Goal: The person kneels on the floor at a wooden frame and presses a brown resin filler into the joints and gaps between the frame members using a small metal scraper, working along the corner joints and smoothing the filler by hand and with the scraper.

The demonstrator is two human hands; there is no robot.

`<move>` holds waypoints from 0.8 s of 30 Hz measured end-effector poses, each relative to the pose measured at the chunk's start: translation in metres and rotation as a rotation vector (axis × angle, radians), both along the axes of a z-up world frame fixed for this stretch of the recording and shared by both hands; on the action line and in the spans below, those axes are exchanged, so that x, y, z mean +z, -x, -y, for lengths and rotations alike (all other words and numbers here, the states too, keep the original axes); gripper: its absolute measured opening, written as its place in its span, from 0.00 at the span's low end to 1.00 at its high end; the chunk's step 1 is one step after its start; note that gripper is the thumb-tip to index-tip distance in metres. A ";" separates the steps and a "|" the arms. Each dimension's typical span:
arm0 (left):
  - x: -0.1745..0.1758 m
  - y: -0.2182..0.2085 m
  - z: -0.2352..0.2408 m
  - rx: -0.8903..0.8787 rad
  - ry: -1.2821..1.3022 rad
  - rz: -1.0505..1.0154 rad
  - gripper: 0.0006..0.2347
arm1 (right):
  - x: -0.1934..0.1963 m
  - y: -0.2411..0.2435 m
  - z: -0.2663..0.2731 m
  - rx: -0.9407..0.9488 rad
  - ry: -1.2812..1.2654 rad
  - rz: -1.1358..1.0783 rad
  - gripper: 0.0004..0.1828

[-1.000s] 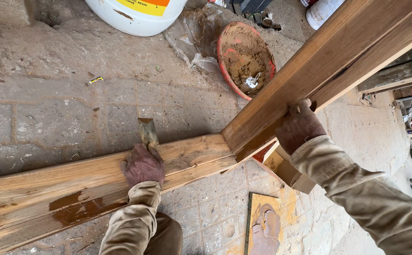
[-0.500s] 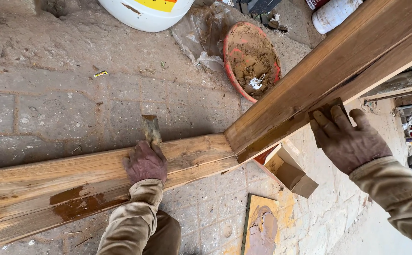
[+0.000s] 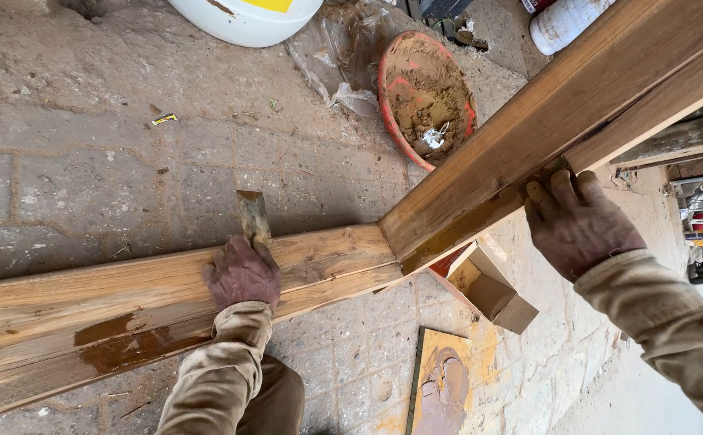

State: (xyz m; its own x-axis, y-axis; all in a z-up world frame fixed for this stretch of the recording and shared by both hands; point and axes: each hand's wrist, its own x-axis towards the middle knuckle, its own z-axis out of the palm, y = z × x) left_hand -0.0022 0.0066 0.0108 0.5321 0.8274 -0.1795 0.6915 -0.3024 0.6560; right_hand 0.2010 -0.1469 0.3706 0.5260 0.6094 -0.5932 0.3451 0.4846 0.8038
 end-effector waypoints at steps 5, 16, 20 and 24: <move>0.000 -0.001 0.001 -0.016 0.018 -0.021 0.12 | -0.015 -0.002 -0.009 -0.097 0.062 0.064 0.16; -0.005 -0.001 0.002 0.019 -0.002 0.016 0.12 | -0.042 -0.007 -0.039 -0.211 0.091 0.078 0.17; -0.005 0.000 0.002 0.028 -0.026 0.020 0.11 | -0.041 -0.004 -0.050 -0.302 0.064 0.036 0.17; -0.006 -0.001 0.002 0.034 -0.029 0.034 0.11 | -0.031 -0.006 -0.041 -0.349 0.005 0.011 0.16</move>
